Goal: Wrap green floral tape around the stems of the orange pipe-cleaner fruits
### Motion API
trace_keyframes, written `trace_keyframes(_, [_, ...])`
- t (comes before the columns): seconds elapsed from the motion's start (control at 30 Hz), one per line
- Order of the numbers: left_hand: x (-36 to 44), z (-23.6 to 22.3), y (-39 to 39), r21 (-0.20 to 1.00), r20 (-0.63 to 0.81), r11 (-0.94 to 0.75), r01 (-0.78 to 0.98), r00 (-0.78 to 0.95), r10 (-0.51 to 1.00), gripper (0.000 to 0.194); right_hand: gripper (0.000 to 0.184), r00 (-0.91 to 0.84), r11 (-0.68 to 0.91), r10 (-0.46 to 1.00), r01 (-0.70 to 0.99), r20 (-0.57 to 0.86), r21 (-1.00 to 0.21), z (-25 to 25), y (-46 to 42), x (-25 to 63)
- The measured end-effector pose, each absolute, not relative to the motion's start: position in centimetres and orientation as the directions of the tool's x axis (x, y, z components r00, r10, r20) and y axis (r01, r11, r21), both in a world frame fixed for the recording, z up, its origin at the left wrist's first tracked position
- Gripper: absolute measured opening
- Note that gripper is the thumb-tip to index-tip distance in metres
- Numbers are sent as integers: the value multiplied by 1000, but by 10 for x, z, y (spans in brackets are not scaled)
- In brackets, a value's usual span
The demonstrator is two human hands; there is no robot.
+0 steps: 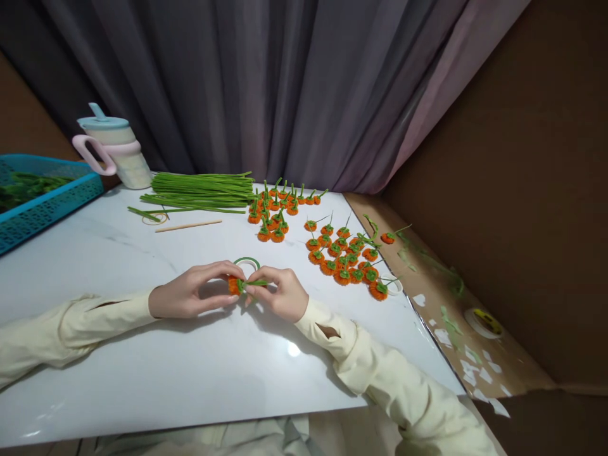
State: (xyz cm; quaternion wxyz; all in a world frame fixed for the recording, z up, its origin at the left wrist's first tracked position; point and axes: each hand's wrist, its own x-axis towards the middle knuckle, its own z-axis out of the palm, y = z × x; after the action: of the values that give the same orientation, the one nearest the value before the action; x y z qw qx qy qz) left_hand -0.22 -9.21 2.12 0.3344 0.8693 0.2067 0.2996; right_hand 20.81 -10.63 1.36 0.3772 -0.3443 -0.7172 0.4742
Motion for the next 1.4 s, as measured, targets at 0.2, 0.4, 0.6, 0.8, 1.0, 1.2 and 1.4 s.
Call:
trace_keyframes(0.2, [-2,9,-89,657,435,-700,279,618,655,14,34,-485,-17,874,-96,32,-995,3,-97,207])
trace_keyframes(0.4, [-3,2,-77,679,426,-616,398,470,773,20,31,-455,-97,890,-150,-18,-984,0,-89,207])
trace_keyframes(0.6, [-1,0,-70,883,260,-368,292,349,901,27,31,-513,-96,858,-149,-6,-984,-1,-71,200])
trace_keyframes(0.8, [-6,-6,-50,960,171,-232,159,328,929,27,35,-534,-116,845,-135,-27,-984,-2,-40,188])
trace_keyframes(1.0, [-4,-1,-22,942,173,-276,189,430,886,27,35,-458,-107,889,-163,-21,-981,-7,-25,184])
trace_keyframes(1.2, [-3,2,-10,950,118,-242,198,491,863,23,34,-496,-160,867,-177,-53,-971,-11,-16,190])
trace_keyframes(1.4, [-4,4,-12,948,92,-240,211,538,838,21,30,-487,-153,873,-224,-25,-963,-13,-14,197])
